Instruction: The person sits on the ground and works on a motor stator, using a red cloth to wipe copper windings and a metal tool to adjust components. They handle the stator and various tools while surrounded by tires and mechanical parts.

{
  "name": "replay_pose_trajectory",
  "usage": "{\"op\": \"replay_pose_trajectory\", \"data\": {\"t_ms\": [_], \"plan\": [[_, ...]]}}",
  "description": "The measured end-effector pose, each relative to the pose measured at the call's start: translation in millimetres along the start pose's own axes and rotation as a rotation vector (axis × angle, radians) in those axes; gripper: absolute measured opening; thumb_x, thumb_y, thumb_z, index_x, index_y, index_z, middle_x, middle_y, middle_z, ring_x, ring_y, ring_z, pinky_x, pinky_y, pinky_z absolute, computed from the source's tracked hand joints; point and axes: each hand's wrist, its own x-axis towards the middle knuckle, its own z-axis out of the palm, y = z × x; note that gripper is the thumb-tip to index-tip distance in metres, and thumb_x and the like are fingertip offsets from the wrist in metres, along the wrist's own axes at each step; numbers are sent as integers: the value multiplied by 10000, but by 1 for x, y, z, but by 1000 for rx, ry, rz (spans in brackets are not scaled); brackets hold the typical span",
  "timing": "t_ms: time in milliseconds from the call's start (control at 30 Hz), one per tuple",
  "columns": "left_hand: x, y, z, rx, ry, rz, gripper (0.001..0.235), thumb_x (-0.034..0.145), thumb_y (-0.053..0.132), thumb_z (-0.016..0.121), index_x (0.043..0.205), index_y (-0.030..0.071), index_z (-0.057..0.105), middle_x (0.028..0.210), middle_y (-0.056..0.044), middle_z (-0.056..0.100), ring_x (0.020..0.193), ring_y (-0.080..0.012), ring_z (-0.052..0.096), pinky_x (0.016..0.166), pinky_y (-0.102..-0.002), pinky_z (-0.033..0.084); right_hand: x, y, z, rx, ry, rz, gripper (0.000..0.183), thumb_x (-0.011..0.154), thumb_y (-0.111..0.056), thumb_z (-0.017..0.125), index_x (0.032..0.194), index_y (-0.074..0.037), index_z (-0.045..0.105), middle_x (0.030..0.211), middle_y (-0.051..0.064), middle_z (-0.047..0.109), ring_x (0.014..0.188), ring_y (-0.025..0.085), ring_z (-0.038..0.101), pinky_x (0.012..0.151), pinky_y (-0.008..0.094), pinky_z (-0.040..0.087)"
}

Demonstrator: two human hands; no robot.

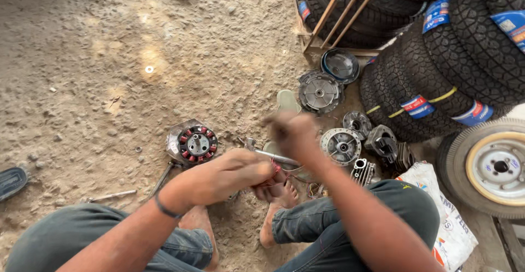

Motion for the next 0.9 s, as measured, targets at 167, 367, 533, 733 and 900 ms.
{"op": "replay_pose_trajectory", "data": {"t_ms": [167,367,533,733,900], "plan": [[-3,-6,-37,-16,416,344,721,1051,535,207,1041,28,720,993,-131,770,948,-211,756,911,-333,624,-67,-57,69,631,-310,-14,230,969,-166,713,1166,-67,648,716,90,593,588,185,553,581,337,467],[-16,7,-70,371,804,644,473,1138,432,469,1094,14,686,1089,-172,731,986,-282,676,927,-417,578,-40,-16,23,404,-147,31,184,1003,-10,603,1096,-98,736,782,25,659,613,113,585,545,252,496],[6,-15,-15,1114,95,149,348,972,434,595,981,125,755,960,-53,741,925,-206,693,817,-372,552,-30,43,-16,-63,40,191,65,986,-77,711,983,-52,771,746,100,638,586,197,611,549,294,497],[18,19,-35,331,647,204,672,1064,592,395,975,10,720,869,-123,672,806,-263,672,767,-403,593,-54,8,53,410,-210,23,151,869,-87,729,1019,-95,741,838,54,757,715,173,717,617,294,568],[21,-9,-40,1193,432,108,677,1056,604,393,1082,32,754,864,-158,725,735,-282,713,680,-399,590,-20,22,-6,230,4,-33,282,933,-46,576,1179,-84,707,910,64,750,770,141,723,659,248,594]]}}
